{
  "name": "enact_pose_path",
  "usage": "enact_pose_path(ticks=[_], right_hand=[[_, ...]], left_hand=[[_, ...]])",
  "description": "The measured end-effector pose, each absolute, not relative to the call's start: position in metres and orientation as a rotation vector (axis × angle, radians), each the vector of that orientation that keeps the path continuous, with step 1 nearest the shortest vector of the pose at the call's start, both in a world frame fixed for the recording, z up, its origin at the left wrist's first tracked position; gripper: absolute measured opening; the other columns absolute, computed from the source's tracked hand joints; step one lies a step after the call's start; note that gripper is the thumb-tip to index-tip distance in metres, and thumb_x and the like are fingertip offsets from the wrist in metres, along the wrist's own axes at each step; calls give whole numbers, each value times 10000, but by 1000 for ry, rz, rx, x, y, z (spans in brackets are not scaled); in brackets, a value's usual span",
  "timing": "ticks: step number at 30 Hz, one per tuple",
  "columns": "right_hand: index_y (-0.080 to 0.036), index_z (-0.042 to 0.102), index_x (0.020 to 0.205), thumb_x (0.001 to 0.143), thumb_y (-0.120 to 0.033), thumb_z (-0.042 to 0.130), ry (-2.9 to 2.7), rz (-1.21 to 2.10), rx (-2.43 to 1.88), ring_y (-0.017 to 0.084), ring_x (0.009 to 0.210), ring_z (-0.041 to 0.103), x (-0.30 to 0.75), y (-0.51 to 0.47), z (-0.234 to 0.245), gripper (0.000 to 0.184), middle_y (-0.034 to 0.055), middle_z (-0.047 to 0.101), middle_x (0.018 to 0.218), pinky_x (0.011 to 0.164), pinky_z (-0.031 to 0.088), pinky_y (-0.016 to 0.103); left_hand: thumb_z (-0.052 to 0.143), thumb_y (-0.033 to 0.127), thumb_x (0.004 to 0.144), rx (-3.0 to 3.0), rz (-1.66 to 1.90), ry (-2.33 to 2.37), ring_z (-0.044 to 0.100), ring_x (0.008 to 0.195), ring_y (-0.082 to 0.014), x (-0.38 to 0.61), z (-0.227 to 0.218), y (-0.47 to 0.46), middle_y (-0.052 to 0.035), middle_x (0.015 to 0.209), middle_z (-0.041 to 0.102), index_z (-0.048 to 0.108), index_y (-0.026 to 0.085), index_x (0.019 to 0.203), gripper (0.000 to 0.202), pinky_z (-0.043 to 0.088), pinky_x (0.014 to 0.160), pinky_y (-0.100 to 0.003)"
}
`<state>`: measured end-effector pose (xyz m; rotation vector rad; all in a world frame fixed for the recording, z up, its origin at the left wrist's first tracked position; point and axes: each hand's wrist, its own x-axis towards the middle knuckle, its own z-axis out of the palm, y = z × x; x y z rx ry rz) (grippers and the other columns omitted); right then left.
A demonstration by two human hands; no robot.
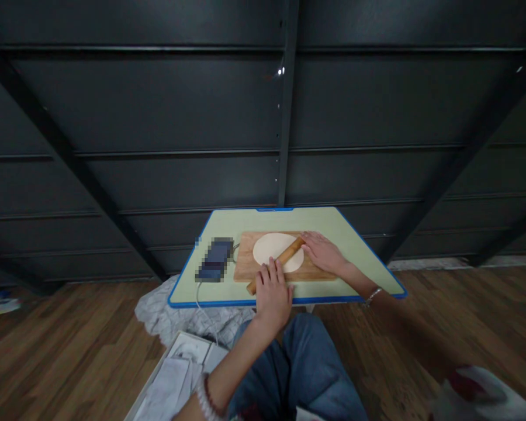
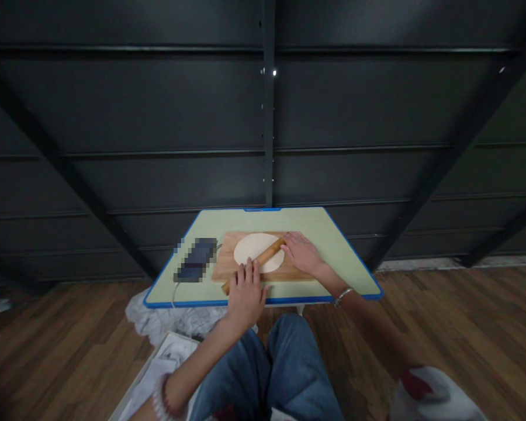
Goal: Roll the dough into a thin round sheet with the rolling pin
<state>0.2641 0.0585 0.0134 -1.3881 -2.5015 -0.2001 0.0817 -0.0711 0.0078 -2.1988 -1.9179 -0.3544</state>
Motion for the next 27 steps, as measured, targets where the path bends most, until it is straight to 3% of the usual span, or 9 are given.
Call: enact_pose_path(ticks=[6,13,20,27], right_hand=[[-109,446,1354,962,-408,161,-2530,-127,-1376,202,1338,321,275,57,20,569,113,434,1411,1115,220,394],[-94,387,1385,965,-380,117,-2554,65,-1366,190,1364,263,228,91,8,575,125,352,1461,1113,199,400],[-117,381,1393,968,-384,121,-2543,191,-1313,189,1400,132,170,118,-1,565,77,326,1482,1135,106,393],[-148,485,1325,974,-374,131,-2626,182,-1262,188,1392,167,121,135,6,548,59,387,1450,1128,80,419]], left_hand=[[478,376,874,-2169,-411,-1949,310,1310,-362,98,-3,-83,-196,1471,288,336,39,1401,642,288,1048,-497],[491,362,885,-2104,-333,-2039,319,1318,-351,96,4,-75,-250,1466,248,303,-4,1402,660,352,1014,-453],[398,243,914,-2050,-301,-2139,394,1289,-307,67,6,-58,-263,1405,359,316,-36,1385,553,356,1030,-422],[289,246,932,-2102,-400,-2167,401,1286,-299,47,-4,-51,-257,1365,423,345,-63,1358,529,333,1050,-429]])
